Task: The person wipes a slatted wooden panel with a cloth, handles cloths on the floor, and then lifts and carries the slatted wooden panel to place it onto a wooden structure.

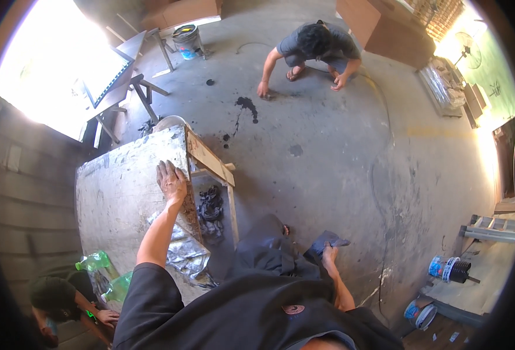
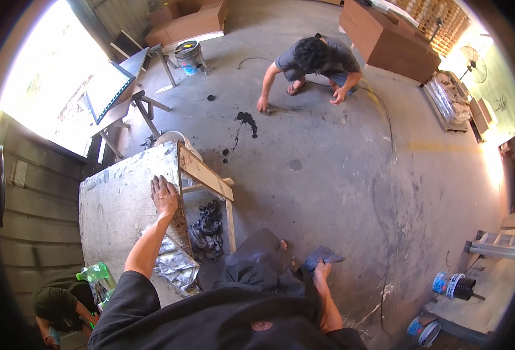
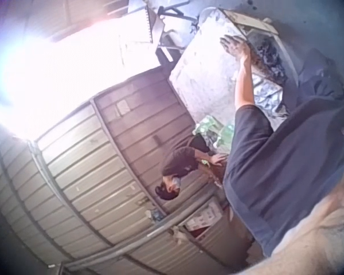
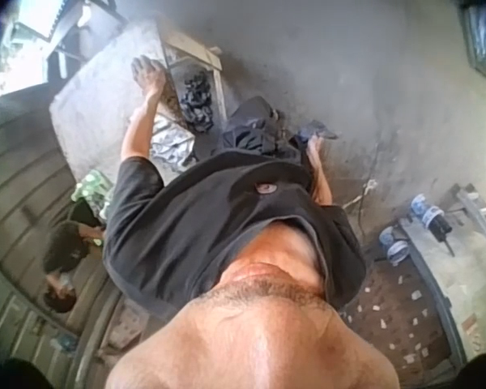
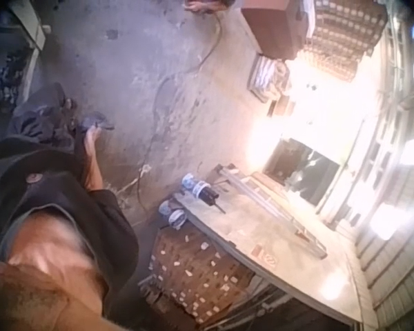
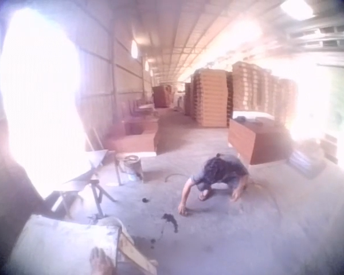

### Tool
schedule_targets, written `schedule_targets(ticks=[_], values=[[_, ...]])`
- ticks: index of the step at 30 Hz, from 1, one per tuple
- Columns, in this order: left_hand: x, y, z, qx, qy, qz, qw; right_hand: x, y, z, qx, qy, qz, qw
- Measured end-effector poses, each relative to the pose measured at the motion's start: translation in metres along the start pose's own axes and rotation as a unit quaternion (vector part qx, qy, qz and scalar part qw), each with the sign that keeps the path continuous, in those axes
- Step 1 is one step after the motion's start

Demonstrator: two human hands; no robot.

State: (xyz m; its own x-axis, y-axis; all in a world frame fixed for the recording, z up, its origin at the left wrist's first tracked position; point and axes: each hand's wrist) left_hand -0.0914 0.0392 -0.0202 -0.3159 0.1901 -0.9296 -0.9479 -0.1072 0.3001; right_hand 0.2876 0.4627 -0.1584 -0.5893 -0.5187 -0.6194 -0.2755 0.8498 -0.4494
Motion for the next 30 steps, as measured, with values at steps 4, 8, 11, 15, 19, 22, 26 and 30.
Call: schedule_targets(ticks=[4,8,11,15,19,22,26,30], values=[[-0.002,-0.001,0.001,0.0,0.006,0.0,1.0,-0.003,-0.009,-0.02,0.005,0.038,-0.022,0.999],[-0.002,0.0,0.006,-0.004,-0.004,-0.002,1.0,-0.003,-0.006,-0.013,0.021,-0.009,0.007,1.0],[-0.004,0.0,0.008,-0.012,0.001,-0.009,1.0,-0.004,-0.006,-0.016,0.019,0.002,-0.003,1.0],[-0.006,-0.001,0.006,-0.013,-0.007,0.003,1.0,-0.006,-0.013,-0.029,0.024,-0.021,0.005,0.999],[-0.004,-0.003,0.002,-0.004,-0.002,0.011,1.0,-0.003,-0.003,-0.012,0.006,-0.005,-0.011,1.0],[-0.003,-0.002,0.01,0.0,-0.006,0.014,1.0,-0.006,0.0,-0.002,-0.011,0.008,-0.015,1.0],[0.03,0.003,-0.018,0.015,-0.002,0.004,1.0,0.016,0.021,0.044,-0.054,0.063,0.009,0.996],[0.009,0.003,-0.017,0.006,0.014,-0.027,1.0,0.029,0.035,0.071,-0.121,0.013,-0.01,0.993]])
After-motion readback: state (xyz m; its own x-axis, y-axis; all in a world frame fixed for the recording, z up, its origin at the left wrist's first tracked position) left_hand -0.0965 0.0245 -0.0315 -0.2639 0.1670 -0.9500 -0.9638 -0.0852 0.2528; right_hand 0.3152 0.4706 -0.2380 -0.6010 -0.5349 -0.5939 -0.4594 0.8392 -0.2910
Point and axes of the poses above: each hand's wrist, its own y-axis towards the middle knuckle, its own x-axis out of the palm, z = x × y, and after that the axes turned 3 degrees about -x, right-handed
